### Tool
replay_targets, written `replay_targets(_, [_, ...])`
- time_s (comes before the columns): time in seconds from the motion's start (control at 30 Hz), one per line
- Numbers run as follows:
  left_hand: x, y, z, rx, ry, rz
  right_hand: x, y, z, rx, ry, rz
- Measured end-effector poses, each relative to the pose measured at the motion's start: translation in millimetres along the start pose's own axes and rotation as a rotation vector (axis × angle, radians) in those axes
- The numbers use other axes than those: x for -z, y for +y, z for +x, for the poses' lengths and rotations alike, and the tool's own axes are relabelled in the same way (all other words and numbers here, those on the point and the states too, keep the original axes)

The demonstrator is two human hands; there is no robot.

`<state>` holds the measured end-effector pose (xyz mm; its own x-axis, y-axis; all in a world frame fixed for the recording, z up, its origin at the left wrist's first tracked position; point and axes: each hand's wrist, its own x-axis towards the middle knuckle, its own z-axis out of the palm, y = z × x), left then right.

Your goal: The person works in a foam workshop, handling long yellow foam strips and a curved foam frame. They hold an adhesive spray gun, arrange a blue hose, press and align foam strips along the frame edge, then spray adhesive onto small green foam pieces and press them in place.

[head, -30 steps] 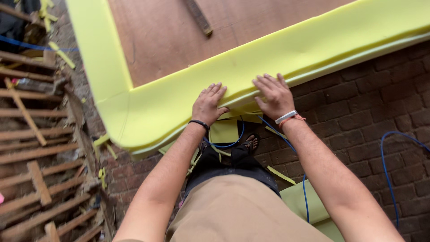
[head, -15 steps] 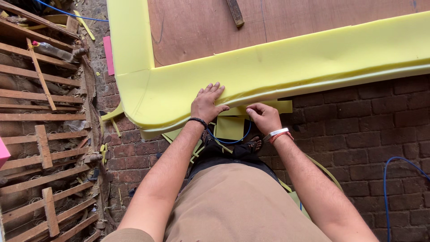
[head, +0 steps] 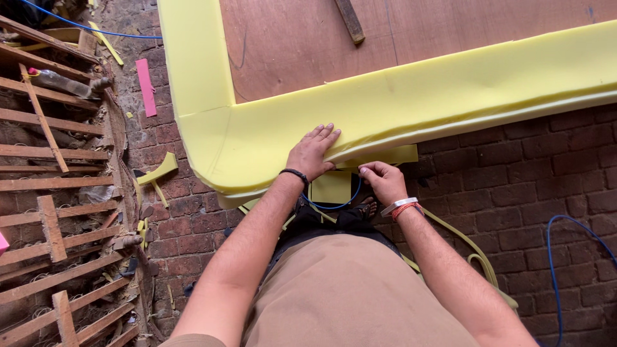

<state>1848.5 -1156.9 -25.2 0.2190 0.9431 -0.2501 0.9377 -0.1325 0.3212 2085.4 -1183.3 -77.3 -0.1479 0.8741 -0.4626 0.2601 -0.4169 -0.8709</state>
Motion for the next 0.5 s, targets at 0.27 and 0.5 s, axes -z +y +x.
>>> replay_targets(0.27, [35.1,-69.8,-80.8,0.084,-0.185,0.098,-49.3,-28.2,-8.3,0.111,-0.024,0.14])
replay_targets(0.5, [25.9,-113.0,-116.5,0.042,-0.136,0.04,-93.0,-65.7,-14.2,-0.088,-0.162,1.13])
